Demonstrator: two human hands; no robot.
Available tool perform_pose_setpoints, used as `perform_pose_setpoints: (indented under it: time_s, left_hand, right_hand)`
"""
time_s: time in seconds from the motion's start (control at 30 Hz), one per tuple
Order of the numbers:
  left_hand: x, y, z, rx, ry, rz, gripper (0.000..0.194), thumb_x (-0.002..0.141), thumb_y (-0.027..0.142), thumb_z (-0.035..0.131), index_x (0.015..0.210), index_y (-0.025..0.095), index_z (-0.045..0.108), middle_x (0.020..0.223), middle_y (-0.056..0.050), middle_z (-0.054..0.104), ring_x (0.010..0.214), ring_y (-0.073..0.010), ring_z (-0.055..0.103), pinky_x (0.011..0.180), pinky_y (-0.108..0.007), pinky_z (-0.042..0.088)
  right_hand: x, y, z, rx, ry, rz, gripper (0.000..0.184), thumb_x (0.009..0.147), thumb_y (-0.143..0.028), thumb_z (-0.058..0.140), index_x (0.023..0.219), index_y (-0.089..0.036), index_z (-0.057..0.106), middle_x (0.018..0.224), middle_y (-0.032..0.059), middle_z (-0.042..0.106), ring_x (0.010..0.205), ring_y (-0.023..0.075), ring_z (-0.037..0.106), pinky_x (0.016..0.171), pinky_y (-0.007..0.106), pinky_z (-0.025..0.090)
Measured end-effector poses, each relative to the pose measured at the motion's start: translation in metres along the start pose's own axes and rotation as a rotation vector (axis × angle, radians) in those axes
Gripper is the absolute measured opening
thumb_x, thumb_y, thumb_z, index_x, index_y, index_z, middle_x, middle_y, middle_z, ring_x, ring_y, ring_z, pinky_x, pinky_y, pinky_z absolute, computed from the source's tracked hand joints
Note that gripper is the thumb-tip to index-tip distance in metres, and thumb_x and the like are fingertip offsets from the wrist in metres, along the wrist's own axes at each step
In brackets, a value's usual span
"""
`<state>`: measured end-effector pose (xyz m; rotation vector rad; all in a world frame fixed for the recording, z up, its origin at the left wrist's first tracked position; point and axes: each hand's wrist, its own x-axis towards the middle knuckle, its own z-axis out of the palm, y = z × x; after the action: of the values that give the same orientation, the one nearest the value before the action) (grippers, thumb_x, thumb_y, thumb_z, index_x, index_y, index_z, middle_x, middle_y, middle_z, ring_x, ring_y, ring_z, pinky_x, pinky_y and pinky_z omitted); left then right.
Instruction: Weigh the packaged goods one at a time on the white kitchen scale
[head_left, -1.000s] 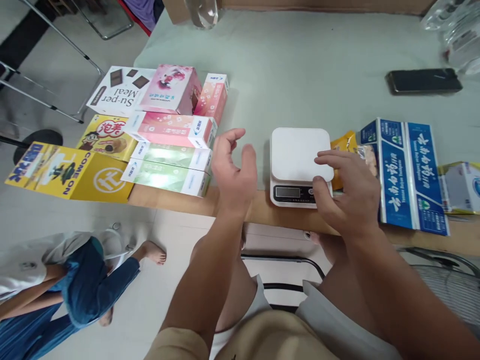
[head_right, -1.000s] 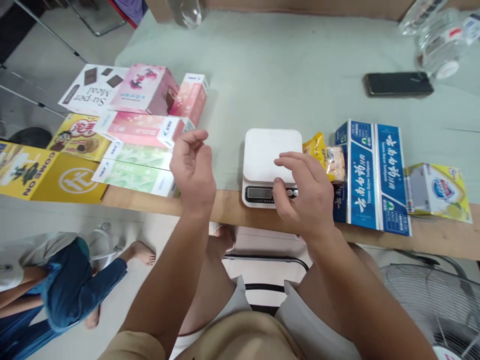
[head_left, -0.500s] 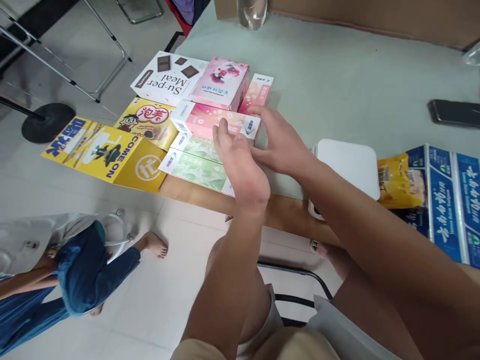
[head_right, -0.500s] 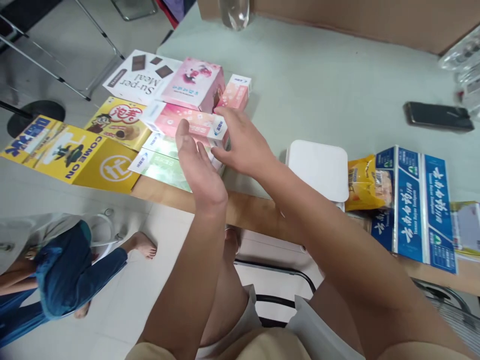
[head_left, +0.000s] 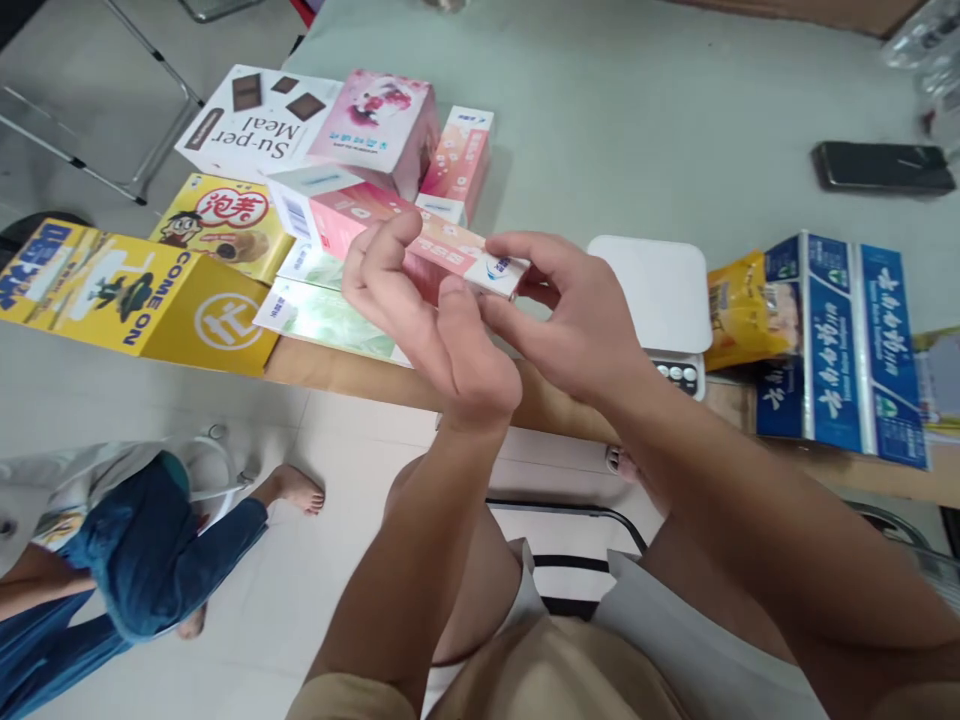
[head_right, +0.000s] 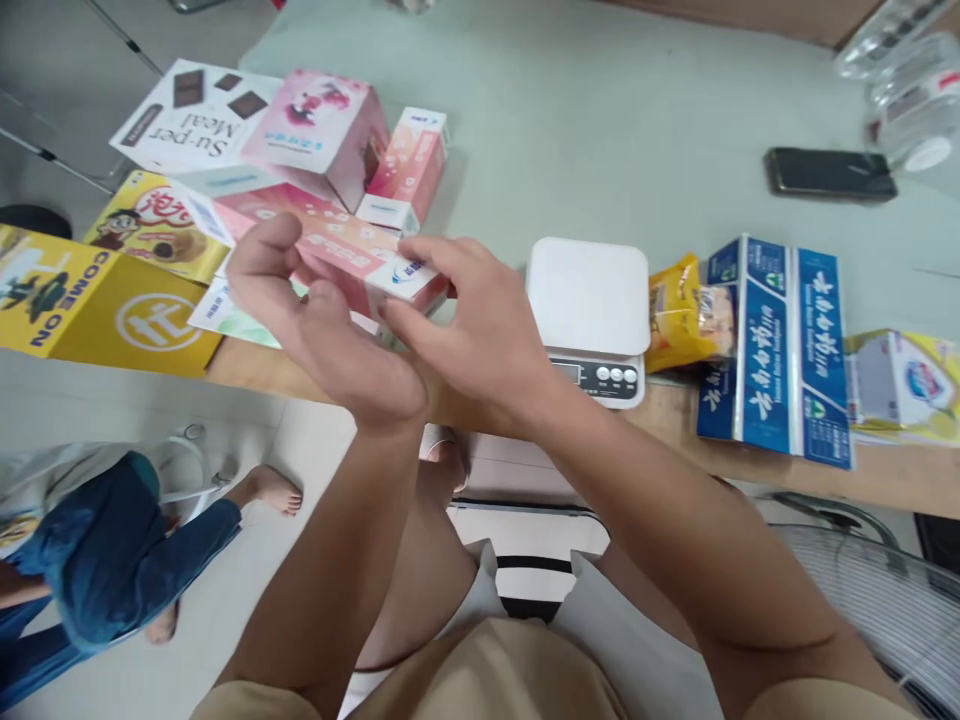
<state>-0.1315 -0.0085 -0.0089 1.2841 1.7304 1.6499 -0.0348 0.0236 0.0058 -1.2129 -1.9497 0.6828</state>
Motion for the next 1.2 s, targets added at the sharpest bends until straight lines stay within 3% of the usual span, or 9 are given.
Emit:
perform_pose_setpoints:
  time_s: [0.1, 0.23, 0.33, 0.43, 0.6, 0.73, 0.83, 0.97, 1.2]
  left_hand:
    - [-0.012, 0.002, 0.013, -0.009, 0.123, 0.143, 0.035, 0.102, 0.035, 0.037, 0.137, 0.035, 0.042, 0.163, -0.001, 0.034, 0.161, -0.0289, 0.032, 0.129, -0.055, 0.036]
    - [-0.028, 0.008, 0.044, 0.023, 0.055, 0.202, 0.039, 0.098, 0.043, 0.05, 0.135, 0.03, 0.043, 0.152, -0.008, 0.042, 0.155, -0.0298, 0.039, 0.123, -0.05, 0.046]
    - [-0.042, 0.017, 0.073, 0.018, -0.082, 0.142, 0.047, 0.101, 0.047, 0.049, 0.143, 0.031, 0.038, 0.154, -0.009, 0.042, 0.155, -0.0268, 0.04, 0.124, -0.044, 0.045]
    - [-0.063, 0.032, 0.101, -0.006, -0.259, 0.191, 0.052, 0.103, 0.052, 0.045, 0.148, 0.028, 0.037, 0.156, -0.012, 0.042, 0.155, -0.0262, 0.041, 0.124, -0.042, 0.044]
    - [-0.118, 0.049, 0.136, -0.006, -0.513, 0.453, 0.064, 0.097, 0.04, 0.056, 0.155, 0.023, 0.034, 0.15, -0.018, 0.046, 0.149, -0.0317, 0.047, 0.123, -0.048, 0.045]
    - [-0.154, 0.042, 0.156, 0.053, -0.655, 0.686, 0.058, 0.092, 0.035, 0.066, 0.145, 0.019, 0.051, 0.146, -0.02, 0.051, 0.147, -0.0371, 0.051, 0.121, -0.053, 0.047]
    - [-0.159, 0.033, 0.166, 0.224, -0.75, 0.796, 0.044, 0.094, 0.033, 0.07, 0.137, 0.026, 0.064, 0.148, -0.017, 0.06, 0.15, -0.0401, 0.05, 0.121, -0.059, 0.045]
    - [-0.152, 0.027, 0.174, 0.346, -0.851, 0.842, 0.042, 0.1, 0.031, 0.065, 0.142, 0.028, 0.065, 0.148, -0.014, 0.068, 0.149, -0.038, 0.054, 0.117, -0.058, 0.049]
    - [-0.158, 0.031, 0.18, 0.377, -0.671, 1.003, 0.031, 0.101, 0.034, 0.068, 0.13, 0.025, 0.073, 0.131, -0.009, 0.079, 0.129, -0.0293, 0.07, 0.1, -0.041, 0.058]
  right_hand:
    - [-0.03, 0.005, -0.031, 0.036, 0.092, 0.01, 0.036, 0.088, -0.026, 0.07, 0.123, -0.022, 0.07, 0.123, 0.0085, 0.076, 0.107, 0.0225, 0.074, 0.096, 0.04, 0.064]
    - [-0.07, 0.016, -0.076, -0.05, 0.286, 0.018, 0.037, 0.087, -0.028, 0.069, 0.123, -0.024, 0.071, 0.125, 0.011, 0.075, 0.116, 0.0277, 0.071, 0.096, 0.046, 0.064]
    - [-0.092, 0.027, -0.103, -0.194, 0.44, 0.018, 0.034, 0.088, -0.029, 0.068, 0.121, -0.024, 0.072, 0.121, 0.0127, 0.075, 0.116, 0.0307, 0.072, 0.099, 0.051, 0.063]
    - [-0.105, 0.041, -0.128, -0.35, 0.54, 0.037, 0.03, 0.091, -0.03, 0.067, 0.12, -0.025, 0.072, 0.12, 0.0141, 0.074, 0.118, 0.0332, 0.071, 0.103, 0.054, 0.061]
    - [-0.123, 0.073, -0.179, -0.528, 0.668, 0.093, 0.036, 0.093, -0.031, 0.068, 0.128, -0.023, 0.069, 0.124, 0.0173, 0.07, 0.121, 0.0377, 0.069, 0.106, 0.061, 0.058]
    - [-0.141, 0.102, -0.215, -0.634, 0.775, 0.143, 0.036, 0.093, -0.033, 0.072, 0.128, -0.025, 0.069, 0.12, 0.0162, 0.069, 0.114, 0.0362, 0.073, 0.097, 0.057, 0.062]
    - [-0.153, 0.119, -0.228, -0.65, 0.799, 0.169, 0.036, 0.093, -0.032, 0.072, 0.128, -0.026, 0.069, 0.119, 0.0147, 0.068, 0.113, 0.0354, 0.073, 0.095, 0.056, 0.063]
    - [-0.163, 0.125, -0.229, -0.615, 0.793, 0.2, 0.032, 0.091, -0.031, 0.074, 0.122, -0.025, 0.07, 0.115, 0.0151, 0.067, 0.11, 0.0351, 0.072, 0.094, 0.057, 0.062]
    - [-0.168, 0.119, -0.227, -0.644, 0.701, 0.239, 0.027, 0.082, -0.029, 0.079, 0.106, -0.02, 0.072, 0.103, 0.0134, 0.064, 0.097, 0.03, 0.067, 0.089, 0.05, 0.059]
